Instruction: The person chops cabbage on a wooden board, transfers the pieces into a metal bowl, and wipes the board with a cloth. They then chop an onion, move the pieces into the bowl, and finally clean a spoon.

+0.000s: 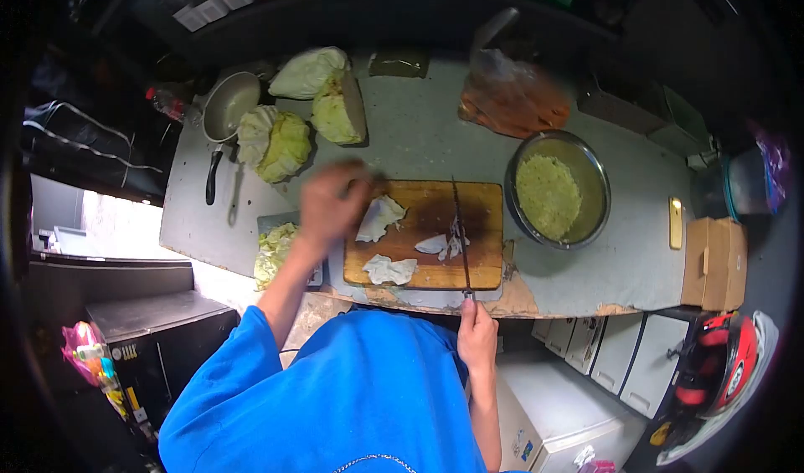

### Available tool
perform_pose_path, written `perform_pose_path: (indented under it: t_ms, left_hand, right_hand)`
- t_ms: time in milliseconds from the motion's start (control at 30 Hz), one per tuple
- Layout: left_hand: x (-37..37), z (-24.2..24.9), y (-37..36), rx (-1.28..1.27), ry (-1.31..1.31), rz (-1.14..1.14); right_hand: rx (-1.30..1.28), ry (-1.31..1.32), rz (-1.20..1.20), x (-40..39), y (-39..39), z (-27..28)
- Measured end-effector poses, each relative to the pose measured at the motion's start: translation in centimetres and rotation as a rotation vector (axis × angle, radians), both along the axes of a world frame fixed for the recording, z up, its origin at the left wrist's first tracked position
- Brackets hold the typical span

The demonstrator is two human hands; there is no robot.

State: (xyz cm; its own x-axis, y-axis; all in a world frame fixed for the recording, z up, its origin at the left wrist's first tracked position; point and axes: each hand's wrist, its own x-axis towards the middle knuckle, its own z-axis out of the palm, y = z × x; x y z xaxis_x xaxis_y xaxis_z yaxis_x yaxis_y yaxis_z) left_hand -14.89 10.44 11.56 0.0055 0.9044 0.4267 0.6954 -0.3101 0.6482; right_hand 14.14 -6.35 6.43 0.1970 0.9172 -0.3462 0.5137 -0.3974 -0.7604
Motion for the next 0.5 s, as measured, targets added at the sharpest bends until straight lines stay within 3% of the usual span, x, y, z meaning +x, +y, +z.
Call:
perform_pose_path:
  t_ms: [67, 133, 167, 233, 300, 400, 500]
  left_hand:
    - [-5.6, 0.3, 2.9, 0.199, 0.035, 0.408]
    - [-11.6, 1.5, 4.6, 0.304, 0.322, 0.638]
    - [-13.8, 1.2, 5.1, 0.308, 0.326, 0.649]
    - [-17.1, -1.2, 5.8, -0.047, 0.175, 0.704]
    - [-18.2, -2.6, 5.8, -0.065, 0.154, 0.664]
    - [-19.1, -3.6, 5.4, 0.114, 0.214, 0.615]
    - [-19.8, -3.4, 4.8, 0.0, 0.002, 0.584]
  right_hand:
    - [0.036, 0.013, 0.004, 0.2, 0.5, -0.3]
    - [0.047, 0.036, -0.022, 0.2, 1.0, -0.8]
    - [0.052, 0.04, -0.011, 0.2, 1.4, -0.9]
    - [-0.001, 0.089, -0.006, 0.0, 2.1, -1.0]
    - [0.047, 0.068, 0.023, -0.3, 2.6, -1.7]
    - [0.021, 0.065, 0.06, -1.0, 3.6, -1.3]
    - [0.015, 0.052, 0.135, -1.6, 4.5, -0.4]
